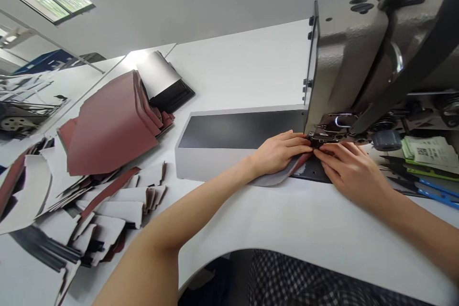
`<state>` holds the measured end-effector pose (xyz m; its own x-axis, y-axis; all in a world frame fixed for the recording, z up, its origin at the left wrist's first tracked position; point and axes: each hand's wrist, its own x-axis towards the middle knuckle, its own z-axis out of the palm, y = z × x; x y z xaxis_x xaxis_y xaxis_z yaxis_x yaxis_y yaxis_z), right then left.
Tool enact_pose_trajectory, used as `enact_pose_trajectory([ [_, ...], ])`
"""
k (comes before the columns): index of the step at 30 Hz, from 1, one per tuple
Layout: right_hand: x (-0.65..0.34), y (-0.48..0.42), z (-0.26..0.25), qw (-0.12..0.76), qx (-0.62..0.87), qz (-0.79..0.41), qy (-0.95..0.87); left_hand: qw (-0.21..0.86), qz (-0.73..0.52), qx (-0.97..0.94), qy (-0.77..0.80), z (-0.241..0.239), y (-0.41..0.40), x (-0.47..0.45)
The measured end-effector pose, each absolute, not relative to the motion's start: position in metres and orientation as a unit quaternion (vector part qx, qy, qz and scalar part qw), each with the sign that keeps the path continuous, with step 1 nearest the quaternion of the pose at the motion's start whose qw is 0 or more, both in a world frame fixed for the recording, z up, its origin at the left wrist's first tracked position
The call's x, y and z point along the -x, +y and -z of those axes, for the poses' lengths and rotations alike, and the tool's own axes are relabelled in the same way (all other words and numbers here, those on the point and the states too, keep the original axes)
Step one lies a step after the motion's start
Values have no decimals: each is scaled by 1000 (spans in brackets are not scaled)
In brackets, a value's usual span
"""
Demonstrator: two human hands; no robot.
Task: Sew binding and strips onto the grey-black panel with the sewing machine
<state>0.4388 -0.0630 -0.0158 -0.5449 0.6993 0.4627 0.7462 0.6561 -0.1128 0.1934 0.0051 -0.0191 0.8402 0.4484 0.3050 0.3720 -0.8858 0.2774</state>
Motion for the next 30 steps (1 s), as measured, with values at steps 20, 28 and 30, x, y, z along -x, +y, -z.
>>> enact_pose_trajectory([
  [20,-424,-67,14,177,462,105,-863,90,-195,-945,246,19,7,-198],
  [28,-426,-64,15,187,448,102,-868,106,-208,-935,266,21,8,-199],
  [30,-428,-62,17,209,438,95,-869,110,-206,-935,266,20,8,-199],
])
